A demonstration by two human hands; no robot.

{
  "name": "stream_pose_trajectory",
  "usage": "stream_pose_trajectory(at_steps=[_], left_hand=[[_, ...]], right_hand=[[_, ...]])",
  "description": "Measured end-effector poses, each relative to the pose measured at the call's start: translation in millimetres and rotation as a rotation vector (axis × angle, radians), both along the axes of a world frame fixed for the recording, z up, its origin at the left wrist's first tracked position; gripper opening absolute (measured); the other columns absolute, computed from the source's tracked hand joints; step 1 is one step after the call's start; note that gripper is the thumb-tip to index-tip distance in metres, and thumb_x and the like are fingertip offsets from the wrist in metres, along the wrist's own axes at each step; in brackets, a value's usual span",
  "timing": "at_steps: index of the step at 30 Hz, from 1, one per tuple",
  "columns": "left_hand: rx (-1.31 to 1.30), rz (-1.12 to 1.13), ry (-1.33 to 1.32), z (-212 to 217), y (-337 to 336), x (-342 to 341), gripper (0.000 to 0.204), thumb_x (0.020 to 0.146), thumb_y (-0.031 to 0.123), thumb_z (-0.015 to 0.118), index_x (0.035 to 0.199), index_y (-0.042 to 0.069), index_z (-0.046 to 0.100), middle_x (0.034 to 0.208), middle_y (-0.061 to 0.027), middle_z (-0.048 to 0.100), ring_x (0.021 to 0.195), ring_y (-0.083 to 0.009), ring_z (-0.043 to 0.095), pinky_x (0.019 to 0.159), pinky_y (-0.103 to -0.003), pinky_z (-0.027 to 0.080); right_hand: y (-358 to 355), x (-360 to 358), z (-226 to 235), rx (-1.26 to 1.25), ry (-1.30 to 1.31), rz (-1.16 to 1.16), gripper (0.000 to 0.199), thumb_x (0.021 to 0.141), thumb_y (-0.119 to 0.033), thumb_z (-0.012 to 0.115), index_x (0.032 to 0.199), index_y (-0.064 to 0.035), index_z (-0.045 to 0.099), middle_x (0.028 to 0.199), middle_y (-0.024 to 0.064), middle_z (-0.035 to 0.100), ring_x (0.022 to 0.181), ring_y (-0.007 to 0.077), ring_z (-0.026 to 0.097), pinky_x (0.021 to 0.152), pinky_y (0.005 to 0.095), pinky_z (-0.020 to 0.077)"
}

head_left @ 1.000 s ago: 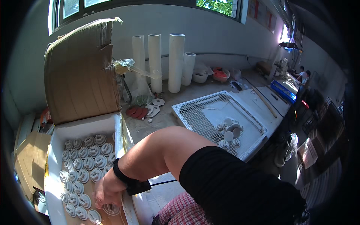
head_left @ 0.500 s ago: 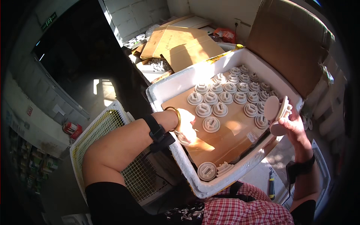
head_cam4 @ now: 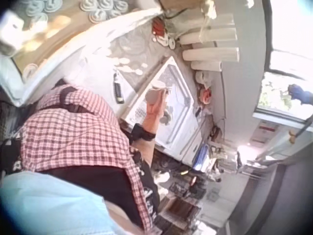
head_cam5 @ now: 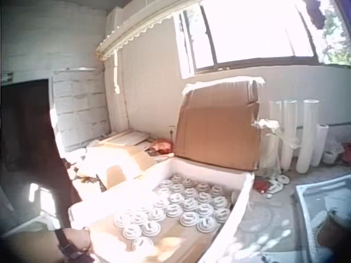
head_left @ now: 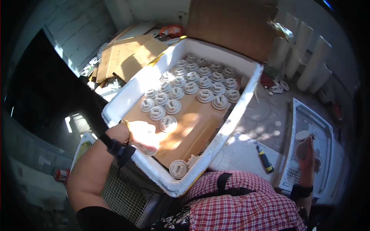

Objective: The person is sorting plastic parts from a storage box onto a wire drying rack.

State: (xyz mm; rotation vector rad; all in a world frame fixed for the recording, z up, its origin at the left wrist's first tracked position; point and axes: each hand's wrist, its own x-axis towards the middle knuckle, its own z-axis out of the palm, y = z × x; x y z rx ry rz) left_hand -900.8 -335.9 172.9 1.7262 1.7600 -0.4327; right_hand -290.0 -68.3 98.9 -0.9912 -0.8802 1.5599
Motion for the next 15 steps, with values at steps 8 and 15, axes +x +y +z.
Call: stream_pose_trajectory(at_steps=[8,15], left_hand=[[-0.188,-0.052,-0.064,21,59,18,0.056,0.072,0.049,0.078,0.110,0.010,0.064,0.104,-0.0104,0.065,0.093,-0.0270,0.064,0.085,-0.043,0.053],[-0.179,0.017,-0.301,65,128,73,0.050,0.078,0.040,0.073,0.114,0.009,0.060,0.102,-0.0111,0.064,0.092,-0.0271,0.064,0.081,-0.041,0.053]], right_hand=[[4,78,-62,-0.094,0.135,-0.271,0.032,0.085,-0.034,0.075,0.106,-0.0170,0.058,0.091,-0.0037,0.064,0.083,0.0125,0.065,0.068,0.0318,0.0546],[-26,182,-63,-0.140,0.014,-0.719,0.067,0.080,-0.033,0.080,0.127,-0.0112,0.038,0.105,0.0058,0.060,0.091,0.0181,0.064,0.071,0.0388,0.0571]])
